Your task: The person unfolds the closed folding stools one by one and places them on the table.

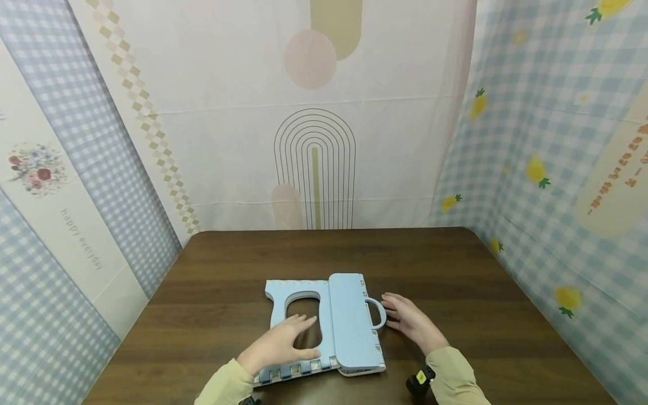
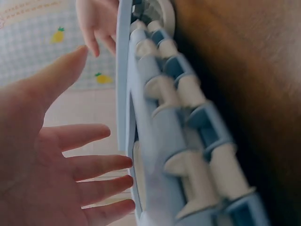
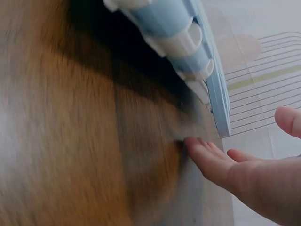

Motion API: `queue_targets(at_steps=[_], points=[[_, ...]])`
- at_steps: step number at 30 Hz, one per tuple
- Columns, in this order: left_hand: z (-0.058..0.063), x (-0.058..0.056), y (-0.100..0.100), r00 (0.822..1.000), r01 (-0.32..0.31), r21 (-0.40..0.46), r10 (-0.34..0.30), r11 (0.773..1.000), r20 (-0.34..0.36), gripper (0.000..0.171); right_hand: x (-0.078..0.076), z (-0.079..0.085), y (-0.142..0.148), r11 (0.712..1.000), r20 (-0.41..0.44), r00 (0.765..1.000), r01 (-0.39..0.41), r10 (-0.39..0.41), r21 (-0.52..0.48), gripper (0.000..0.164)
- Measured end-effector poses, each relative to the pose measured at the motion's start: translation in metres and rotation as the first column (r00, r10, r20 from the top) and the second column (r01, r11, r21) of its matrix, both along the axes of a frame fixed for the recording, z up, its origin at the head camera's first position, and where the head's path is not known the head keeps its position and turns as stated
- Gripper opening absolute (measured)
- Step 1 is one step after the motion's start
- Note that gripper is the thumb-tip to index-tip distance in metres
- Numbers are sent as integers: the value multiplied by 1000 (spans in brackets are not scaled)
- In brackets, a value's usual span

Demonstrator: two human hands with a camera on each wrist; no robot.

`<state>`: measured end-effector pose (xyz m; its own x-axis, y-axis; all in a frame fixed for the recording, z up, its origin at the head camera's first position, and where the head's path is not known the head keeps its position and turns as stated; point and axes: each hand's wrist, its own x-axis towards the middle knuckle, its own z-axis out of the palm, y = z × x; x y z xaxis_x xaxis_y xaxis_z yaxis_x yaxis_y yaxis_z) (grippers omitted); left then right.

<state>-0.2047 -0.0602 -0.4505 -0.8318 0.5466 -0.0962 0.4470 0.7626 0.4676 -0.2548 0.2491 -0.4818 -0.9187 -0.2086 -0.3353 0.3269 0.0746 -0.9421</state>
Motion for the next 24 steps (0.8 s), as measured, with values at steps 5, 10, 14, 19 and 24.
queue_targets(at_steps=[5,10,14,19,24], points=[[-7,5,3,1000,8,-6,-8,1000,16,75,0,-5,0,993,43,999,-24,29,-114,56],[-8,9,7,999,-1,20,0,1000,36,63,1,-7,3,969,65,995,-57,74,-239,32],[-10,12,9,1000,10,19,-10,1000,4,52,1,-8,6,950,73,992,-76,103,-302,34],[-13,15,11,996,10,-26,-12,1000,-87,51,2,-8,9,935,88,989,-79,116,-347,42],[-16,19,12,989,-10,-85,-3,996,-151,51,2,-5,9,932,88,985,-111,150,-345,58]])
